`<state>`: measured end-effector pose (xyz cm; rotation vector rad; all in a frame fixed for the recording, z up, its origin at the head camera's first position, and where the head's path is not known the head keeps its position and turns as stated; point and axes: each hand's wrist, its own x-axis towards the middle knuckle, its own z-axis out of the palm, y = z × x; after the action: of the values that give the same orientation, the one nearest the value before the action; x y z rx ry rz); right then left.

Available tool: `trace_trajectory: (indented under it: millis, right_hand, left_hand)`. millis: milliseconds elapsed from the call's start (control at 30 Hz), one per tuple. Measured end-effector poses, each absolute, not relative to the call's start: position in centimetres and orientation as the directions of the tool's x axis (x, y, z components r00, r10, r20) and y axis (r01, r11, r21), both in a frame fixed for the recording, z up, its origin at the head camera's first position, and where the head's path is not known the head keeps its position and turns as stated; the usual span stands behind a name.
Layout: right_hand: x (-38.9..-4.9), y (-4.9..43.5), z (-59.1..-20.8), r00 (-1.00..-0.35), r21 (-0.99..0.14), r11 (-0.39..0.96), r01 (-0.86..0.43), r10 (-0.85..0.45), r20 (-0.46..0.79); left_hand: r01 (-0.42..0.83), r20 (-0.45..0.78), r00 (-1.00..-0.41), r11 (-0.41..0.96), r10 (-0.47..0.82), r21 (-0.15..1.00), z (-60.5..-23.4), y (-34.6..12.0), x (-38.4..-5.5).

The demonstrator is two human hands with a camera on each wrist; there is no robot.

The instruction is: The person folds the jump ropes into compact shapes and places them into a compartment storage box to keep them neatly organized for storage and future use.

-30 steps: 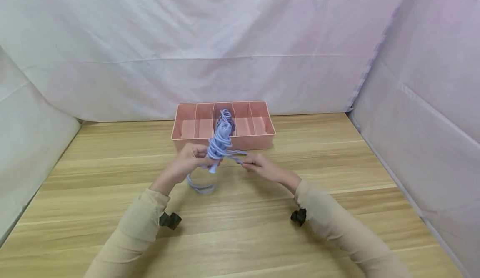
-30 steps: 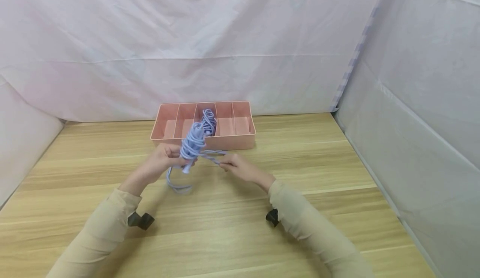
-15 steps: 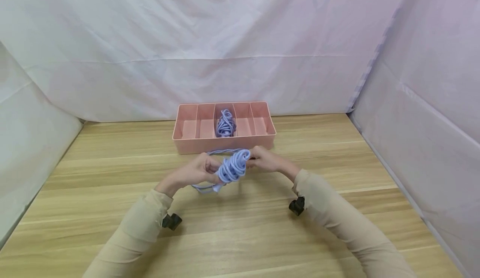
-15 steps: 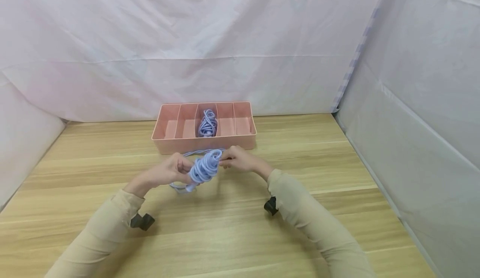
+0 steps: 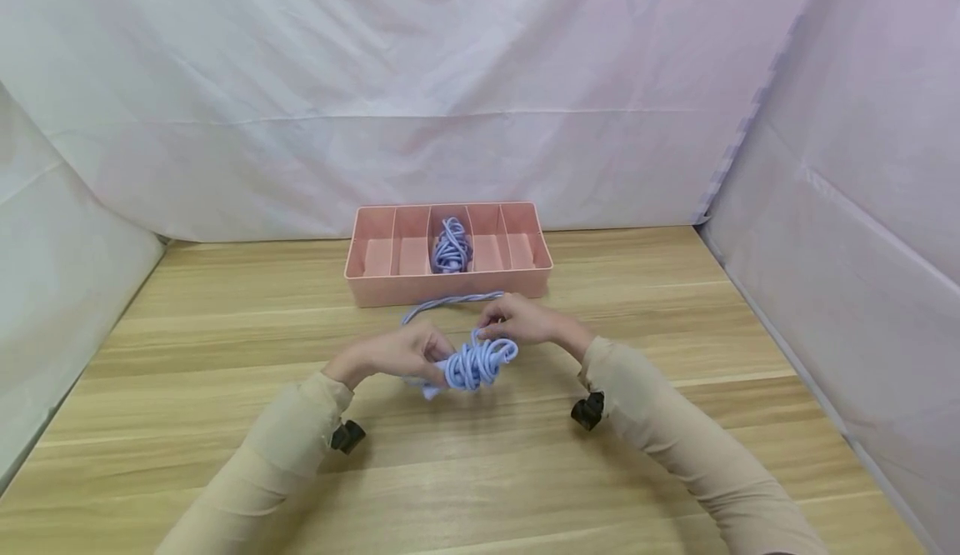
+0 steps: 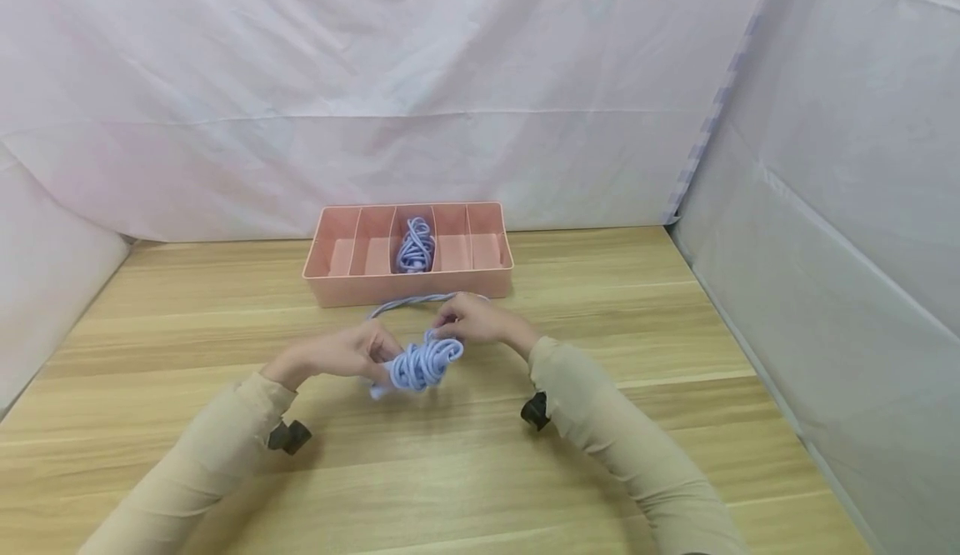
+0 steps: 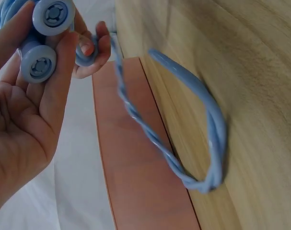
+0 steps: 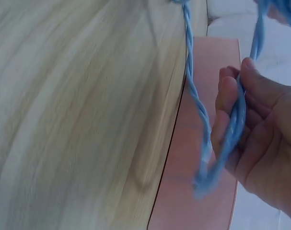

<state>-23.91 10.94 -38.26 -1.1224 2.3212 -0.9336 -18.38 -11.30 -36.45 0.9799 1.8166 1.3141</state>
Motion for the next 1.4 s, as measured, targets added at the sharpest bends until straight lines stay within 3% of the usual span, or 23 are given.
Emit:
trace_trajectory:
  millis: [200,400,600,867,1067,1233,1400]
  right_hand:
    - [-23.1,10.5,-37.8,-0.651,-0.754,0.498,-0.429,-0.749,-0.123]
    - [-22.5,10.2,-37.2,-0.708,-0.708,0.575,-0.409,-0.69,-0.15]
    - [-21.9,9.8,-36.1,-0.771,-0.703,0.633,-0.325,-0.607,-0.19]
    - [-21.4,9.4,-35.0,-0.834,-0.721,0.637,-0.274,-0.531,-0.152]
    - [-20.9,8.9,-34.3,-0.873,-0.782,0.575,-0.241,-0.48,-0.084]
    - [-20.3,8.2,-34.6,-0.907,-0.914,0.391,-0.111,-0.416,-0.068]
    - [-19.7,7.3,-34.9,-0.935,-0.966,0.239,-0.096,-0.356,0.005]
  left_hand:
    - [0.22,-0.151,-0.451,0.274,0.879,0.936,-36.7,-11.1,-18.3]
    - [0.285,-0.173,-0.476,0.338,0.862,0.897,-36.5,-10.8,-18.0]
    - [0.43,-0.158,-0.552,0.442,0.819,0.787,-36.1,-10.5,-17.7]
    - [0.52,-0.084,-0.706,0.596,0.703,0.611,-35.7,-10.3,-18.1]
    - [0.523,0.004,-0.811,0.721,0.586,0.454,-35.4,-10.0,-18.0]
    - [0.473,0.141,-0.88,0.822,0.453,0.318,-35.3,-9.7,-17.8]
    - [0.398,0.257,-0.909,0.864,0.327,0.309,-35.2,-9.6,-17.7]
